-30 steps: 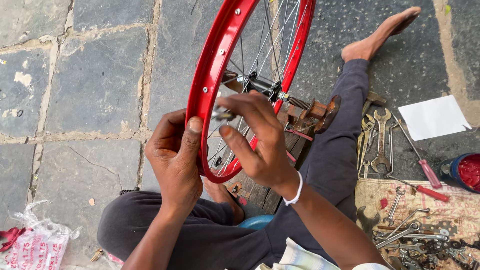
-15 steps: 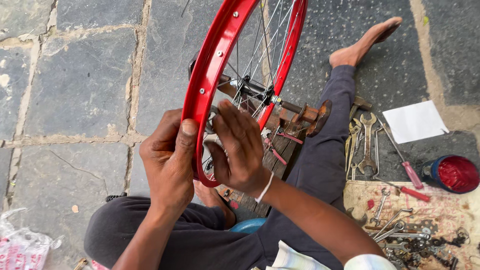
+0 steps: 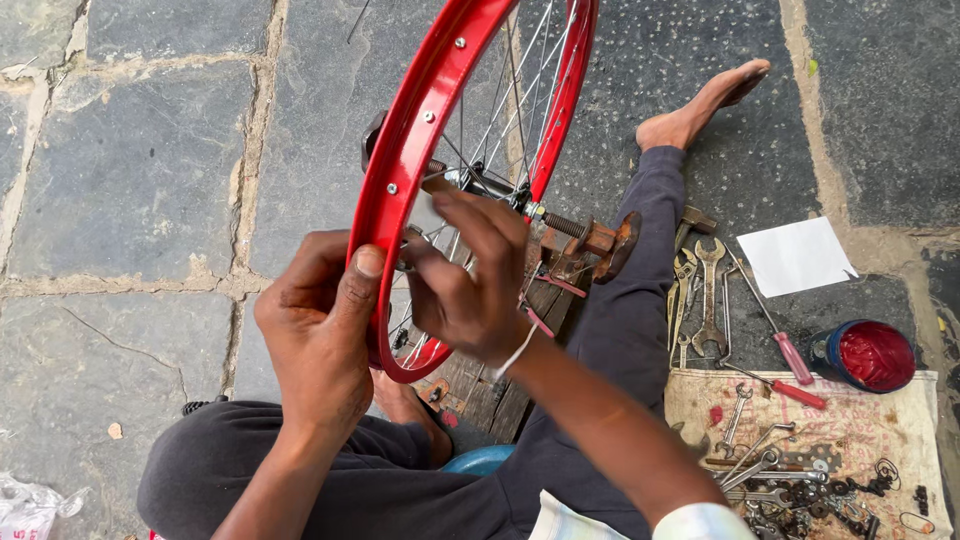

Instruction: The person repairs a bicycle wheel by tightening components on the hub using pliers and their hands while sitting on a stone-tiled floor.

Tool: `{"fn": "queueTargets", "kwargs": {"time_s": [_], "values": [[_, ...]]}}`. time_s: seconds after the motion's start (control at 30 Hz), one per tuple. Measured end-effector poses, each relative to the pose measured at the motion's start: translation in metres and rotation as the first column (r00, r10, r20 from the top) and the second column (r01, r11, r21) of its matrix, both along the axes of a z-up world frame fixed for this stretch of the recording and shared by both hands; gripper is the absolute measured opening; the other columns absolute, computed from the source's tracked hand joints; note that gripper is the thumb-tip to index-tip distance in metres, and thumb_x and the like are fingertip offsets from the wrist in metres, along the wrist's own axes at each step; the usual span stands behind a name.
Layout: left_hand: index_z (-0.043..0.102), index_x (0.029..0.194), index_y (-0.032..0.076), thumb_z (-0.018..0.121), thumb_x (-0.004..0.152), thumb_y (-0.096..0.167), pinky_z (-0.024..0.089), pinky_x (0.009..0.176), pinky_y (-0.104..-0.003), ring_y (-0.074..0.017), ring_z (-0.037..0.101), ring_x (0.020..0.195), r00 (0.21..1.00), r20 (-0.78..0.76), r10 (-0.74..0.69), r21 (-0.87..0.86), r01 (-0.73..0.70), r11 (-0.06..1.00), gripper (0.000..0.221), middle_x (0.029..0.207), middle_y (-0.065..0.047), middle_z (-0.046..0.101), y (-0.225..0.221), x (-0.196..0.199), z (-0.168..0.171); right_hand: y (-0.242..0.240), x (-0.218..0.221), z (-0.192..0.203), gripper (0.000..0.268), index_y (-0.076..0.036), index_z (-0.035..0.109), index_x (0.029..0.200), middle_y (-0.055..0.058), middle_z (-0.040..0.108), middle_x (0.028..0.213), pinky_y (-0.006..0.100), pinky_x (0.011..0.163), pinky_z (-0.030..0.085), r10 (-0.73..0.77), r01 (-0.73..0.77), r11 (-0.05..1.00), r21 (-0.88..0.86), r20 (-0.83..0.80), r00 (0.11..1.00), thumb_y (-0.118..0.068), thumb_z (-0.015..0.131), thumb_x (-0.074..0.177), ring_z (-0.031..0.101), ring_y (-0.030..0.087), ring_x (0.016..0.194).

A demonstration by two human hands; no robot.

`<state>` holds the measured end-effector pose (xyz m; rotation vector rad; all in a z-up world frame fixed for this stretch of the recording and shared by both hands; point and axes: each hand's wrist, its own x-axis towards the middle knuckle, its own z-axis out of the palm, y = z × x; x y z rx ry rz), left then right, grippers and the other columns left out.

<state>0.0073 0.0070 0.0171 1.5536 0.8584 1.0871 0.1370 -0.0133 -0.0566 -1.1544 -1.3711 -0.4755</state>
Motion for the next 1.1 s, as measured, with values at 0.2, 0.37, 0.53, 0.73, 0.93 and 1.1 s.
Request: {"fn": "queueTargets", "kwargs": {"time_s": [0.2,0.37,0.53,0.73,0.93,1.1], "values": [[0.073,0.117,-0.002,0.066,0.106,0.026,0.047,0.076,-0.021,-0.0062,0.057,0.089,0.996,-0.040,-0.081,0.009,0.081,0.997,0.031,0.103,-0.001,0.066,0.006,-0.006,-0.001,-0.030,0.006,0.021,0.043,-0.001,0.057,0.132,0.015,0.062,0.129,0.047,0.110,0.047,0.202,-0.241,0.956,-0.165,-0.226,0.953,-0.012,0.076,0.094,0.063,0.034,0.118],[0.070,0.110,-0.003,0.072,0.103,0.023,0.050,0.077,-0.021,-0.0062,0.060,0.086,0.999,0.037,-0.015,-0.078,0.018,0.997,0.027,0.096,-0.003,0.070,0.004,-0.003,0.000,-0.017,0.051,0.045,0.039,-0.002,0.061,0.128,0.011,0.069,0.120,0.041,0.106,0.054,0.523,-0.727,0.609,-0.317,-0.529,0.668,-0.016,0.078,0.095,0.070,0.028,0.115],[0.069,0.118,-0.001,0.071,0.098,0.022,0.053,0.081,-0.020,-0.0057,0.064,0.091,0.997,0.067,0.033,-0.094,-0.027,0.995,0.030,0.102,-0.002,0.073,0.002,0.004,0.005,0.004,0.025,0.032,0.027,-0.007,0.056,0.108,0.013,0.067,0.114,0.049,0.105,0.045,-0.021,0.018,1.000,0.022,0.154,0.988,-0.005,0.075,0.089,0.064,0.032,0.113],[0.072,0.115,-0.001,0.067,0.100,0.027,0.049,0.079,-0.020,-0.0052,0.058,0.090,0.982,0.091,-0.166,-0.094,0.174,0.980,0.033,0.104,0.002,0.067,0.011,-0.002,0.009,-0.022,-0.014,0.010,0.039,-0.001,0.055,0.137,0.027,0.060,0.139,0.051,0.123,0.041,0.028,-0.039,0.994,-0.099,-0.102,0.994,-0.005,0.068,0.100,0.057,0.036,0.138],[0.071,0.112,-0.005,0.073,0.100,0.027,0.047,0.069,-0.021,-0.0064,0.057,0.079,0.998,0.061,-0.021,-0.175,0.031,0.984,0.034,0.091,-0.002,0.068,0.006,0.000,0.002,-0.016,0.066,0.032,0.043,-0.002,0.058,0.139,0.016,0.069,0.133,0.041,0.112,0.054,0.622,-0.780,0.513,-0.358,-0.472,0.625,-0.013,0.074,0.101,0.068,0.026,0.128],[0.070,0.118,-0.004,0.073,0.097,0.027,0.049,0.072,-0.021,-0.0066,0.060,0.082,0.997,0.076,0.005,-0.158,0.007,0.987,0.037,0.094,-0.003,0.070,0.004,0.004,0.002,0.007,0.035,0.010,0.028,-0.006,0.056,0.119,0.016,0.065,0.124,0.044,0.099,0.055,0.204,-0.193,0.972,-0.136,0.077,0.976,-0.008,0.075,0.099,0.063,0.027,0.119]]}}
